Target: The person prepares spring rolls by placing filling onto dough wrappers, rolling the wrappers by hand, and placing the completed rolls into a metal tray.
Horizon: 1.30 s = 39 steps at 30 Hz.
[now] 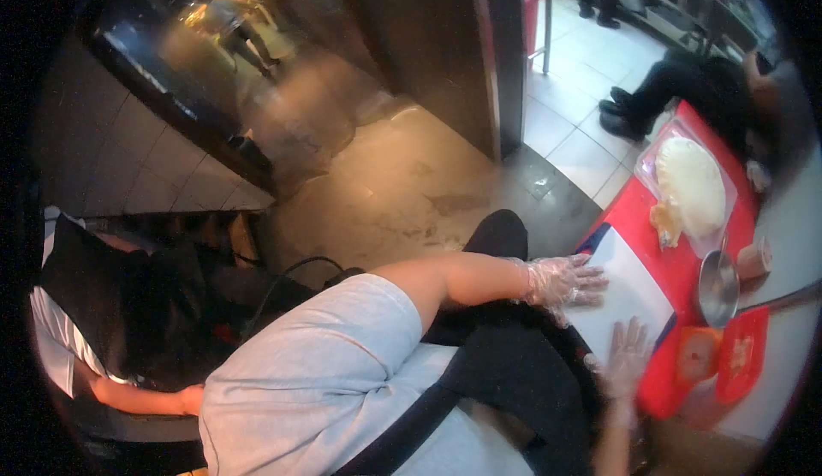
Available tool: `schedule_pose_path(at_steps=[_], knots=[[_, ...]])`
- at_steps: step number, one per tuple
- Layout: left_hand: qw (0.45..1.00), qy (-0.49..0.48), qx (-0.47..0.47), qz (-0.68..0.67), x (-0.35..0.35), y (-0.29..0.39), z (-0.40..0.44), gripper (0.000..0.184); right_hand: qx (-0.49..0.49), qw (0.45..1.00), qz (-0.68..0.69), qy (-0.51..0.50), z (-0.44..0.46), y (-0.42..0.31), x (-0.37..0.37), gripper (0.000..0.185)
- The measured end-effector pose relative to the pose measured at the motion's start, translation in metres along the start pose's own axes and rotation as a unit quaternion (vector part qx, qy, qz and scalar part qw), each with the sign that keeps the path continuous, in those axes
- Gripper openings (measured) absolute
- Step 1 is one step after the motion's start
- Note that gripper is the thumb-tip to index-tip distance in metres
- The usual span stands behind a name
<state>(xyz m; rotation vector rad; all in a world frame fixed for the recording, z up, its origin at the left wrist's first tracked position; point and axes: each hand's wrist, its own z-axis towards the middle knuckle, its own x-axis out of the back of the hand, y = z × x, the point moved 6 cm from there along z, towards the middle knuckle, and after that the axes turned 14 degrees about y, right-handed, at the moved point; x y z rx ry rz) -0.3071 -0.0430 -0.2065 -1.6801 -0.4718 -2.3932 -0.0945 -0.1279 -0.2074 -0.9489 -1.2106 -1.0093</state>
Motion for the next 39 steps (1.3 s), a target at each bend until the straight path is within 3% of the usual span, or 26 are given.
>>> schedule_pose_path(at_steps=[6, 7, 19, 22, 27, 32, 35, 39], knots=[[0.999, 0.003, -0.038, 0.012, -0.009, -0.001, 0.009, 0.085, -0.039, 0.999, 0.025, 0.000, 0.000, 0.000, 0.008, 0.096], [0.998, -0.062, -0.018, 0.017, 0.003, 0.004, 0.019, 0.086, -0.039, 0.999, 0.024, 0.010, 0.000, 0.001, 0.010, 0.095], [0.994, -0.110, 0.026, -0.005, 0.019, 0.008, 0.032, 0.082, -0.078, 0.994, 0.026, -0.067, 0.010, 0.000, 0.031, 0.098], [0.996, -0.085, 0.018, -0.013, 0.022, 0.007, 0.032, 0.081, -0.081, 0.994, 0.023, -0.068, 0.010, -0.002, 0.032, 0.097], [0.996, -0.087, 0.017, 0.001, 0.025, 0.009, 0.029, 0.080, -0.082, 0.996, 0.025, -0.031, 0.005, 0.002, 0.028, 0.092], [0.994, -0.095, 0.012, 0.047, 0.025, 0.014, 0.033, 0.072, -0.193, 0.981, -0.014, 0.036, 0.021, -0.002, 0.028, 0.072], [0.997, -0.054, 0.036, 0.046, 0.012, 0.019, 0.050, 0.068, -0.264, 0.960, -0.011, 0.093, 0.034, -0.010, 0.019, 0.066], [0.998, 0.005, 0.062, -0.006, -0.016, 0.015, 0.063, 0.061, -0.275, 0.955, 0.001, 0.116, 0.041, -0.003, 0.010, 0.058]])
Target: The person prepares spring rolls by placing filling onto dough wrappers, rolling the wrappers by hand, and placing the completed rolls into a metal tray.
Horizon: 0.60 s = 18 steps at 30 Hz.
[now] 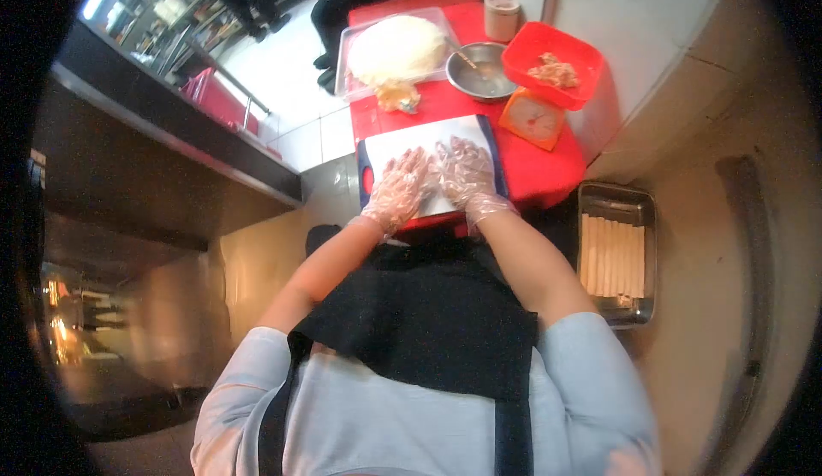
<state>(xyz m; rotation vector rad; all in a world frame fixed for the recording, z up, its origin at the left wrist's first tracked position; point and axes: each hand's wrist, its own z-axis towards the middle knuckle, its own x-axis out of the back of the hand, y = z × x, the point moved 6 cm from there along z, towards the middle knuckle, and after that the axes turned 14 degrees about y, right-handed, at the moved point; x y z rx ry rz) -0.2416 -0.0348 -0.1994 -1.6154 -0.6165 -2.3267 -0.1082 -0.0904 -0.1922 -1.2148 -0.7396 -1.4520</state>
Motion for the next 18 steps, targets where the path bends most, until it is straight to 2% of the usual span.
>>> schedule_pose_path(at_steps=[8, 18], knots=[[1.000, 0.009, -0.003, 0.014, 0.027, 0.014, 0.003, 0.052, -0.022, 1.000, 0.013, -0.004, -0.001, 0.000, 0.000, 0.059], [0.999, 0.043, -0.010, 0.019, 0.019, 0.007, -0.001, 0.052, -0.006, 1.000, 0.019, 0.013, 0.000, 0.001, 0.001, 0.059]])
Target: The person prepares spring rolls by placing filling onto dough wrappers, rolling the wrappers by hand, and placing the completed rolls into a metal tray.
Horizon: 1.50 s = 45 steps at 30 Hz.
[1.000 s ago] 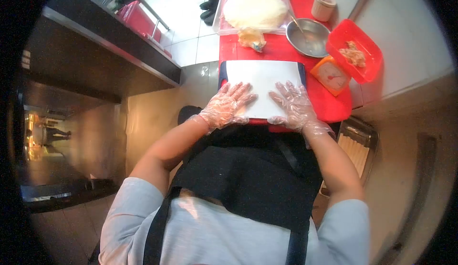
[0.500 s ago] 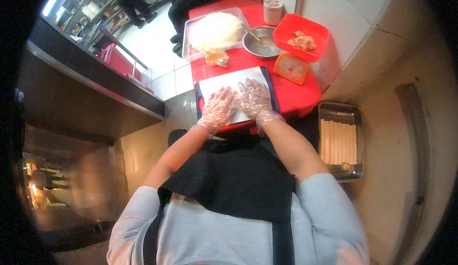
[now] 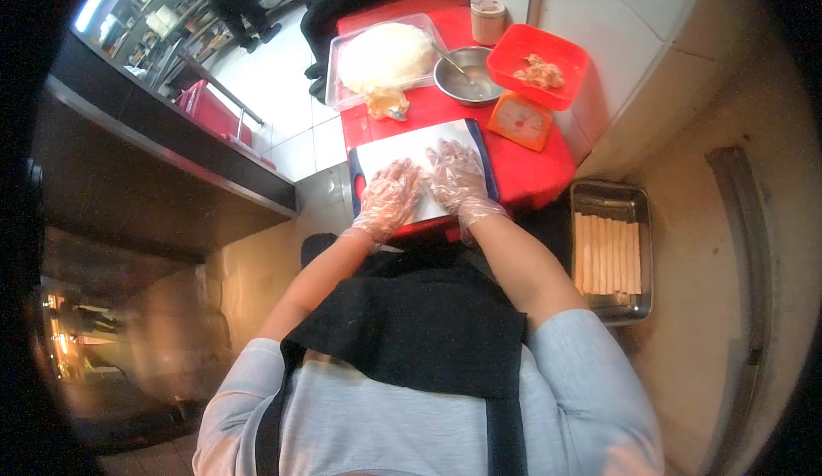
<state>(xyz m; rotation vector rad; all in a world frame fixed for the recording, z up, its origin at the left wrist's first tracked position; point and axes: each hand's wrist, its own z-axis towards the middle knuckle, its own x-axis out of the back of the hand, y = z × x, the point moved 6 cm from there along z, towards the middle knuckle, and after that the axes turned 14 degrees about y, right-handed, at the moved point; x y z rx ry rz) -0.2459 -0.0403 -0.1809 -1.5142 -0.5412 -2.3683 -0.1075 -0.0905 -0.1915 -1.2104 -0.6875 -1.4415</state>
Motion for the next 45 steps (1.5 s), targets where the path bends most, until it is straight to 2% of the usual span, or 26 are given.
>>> schedule_pose_path(at_steps=[8, 14, 26, 45], knots=[[0.999, 0.042, -0.009, -0.007, 0.005, 0.002, 0.000, 0.049, -0.003, 1.000, 0.011, -0.005, 0.001, 0.003, -0.006, 0.060], [0.999, 0.035, 0.002, -0.013, 0.010, 0.004, -0.001, 0.047, 0.008, 1.000, -0.005, 0.008, 0.000, 0.002, -0.003, 0.058], [0.998, 0.043, 0.019, -0.035, 0.005, -0.002, -0.001, 0.045, -0.009, 0.999, -0.037, -0.030, 0.004, 0.002, -0.006, 0.064], [0.999, 0.039, 0.023, -0.028, 0.004, -0.002, 0.001, 0.043, -0.030, 0.999, -0.023, -0.039, 0.007, 0.002, -0.001, 0.063]])
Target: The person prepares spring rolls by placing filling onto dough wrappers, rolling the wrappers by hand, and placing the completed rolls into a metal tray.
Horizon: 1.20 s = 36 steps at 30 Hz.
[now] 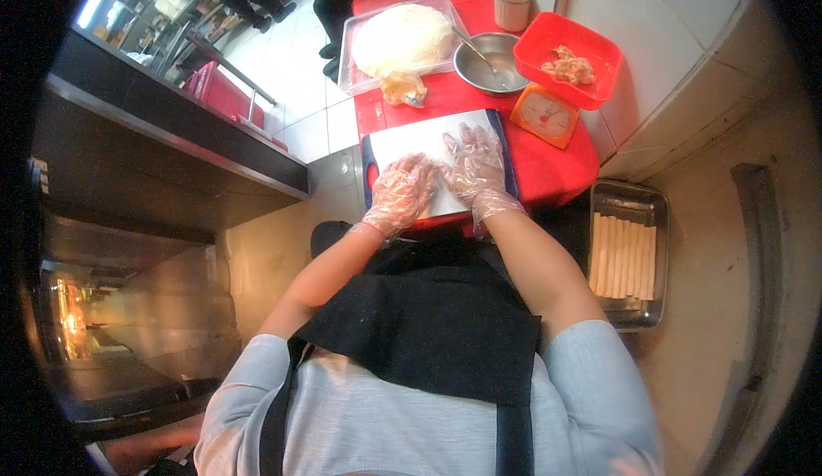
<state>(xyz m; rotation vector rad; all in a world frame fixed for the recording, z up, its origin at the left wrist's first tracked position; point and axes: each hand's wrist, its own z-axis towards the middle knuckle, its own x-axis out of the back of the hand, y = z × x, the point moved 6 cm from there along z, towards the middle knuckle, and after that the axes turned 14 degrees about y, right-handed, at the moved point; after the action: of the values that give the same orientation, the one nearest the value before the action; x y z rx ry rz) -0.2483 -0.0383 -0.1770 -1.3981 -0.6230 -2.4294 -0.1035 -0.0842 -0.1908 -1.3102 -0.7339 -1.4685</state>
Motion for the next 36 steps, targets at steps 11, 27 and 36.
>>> schedule_pose_path(at_steps=[11, 27, 36], knots=[[1.000, -0.012, 0.011, -0.007, 0.0038, 0.0028, 0.0019, 0.045, 0.002, 1.000, -0.003, -0.001, 0.0007, 0.0003, 0.0006, 0.064], [1.000, 0.001, 0.000, 0.000, 0.0009, 0.0014, 0.0008, 0.045, -0.005, 1.000, 0.001, -0.004, 0.0018, 0.0014, -0.0015, 0.065], [1.000, 0.005, 0.002, -0.001, 0.0041, 0.0029, 0.0017, 0.045, -0.008, 1.000, 0.000, -0.009, 0.0013, -0.0012, 0.0045, 0.065]])
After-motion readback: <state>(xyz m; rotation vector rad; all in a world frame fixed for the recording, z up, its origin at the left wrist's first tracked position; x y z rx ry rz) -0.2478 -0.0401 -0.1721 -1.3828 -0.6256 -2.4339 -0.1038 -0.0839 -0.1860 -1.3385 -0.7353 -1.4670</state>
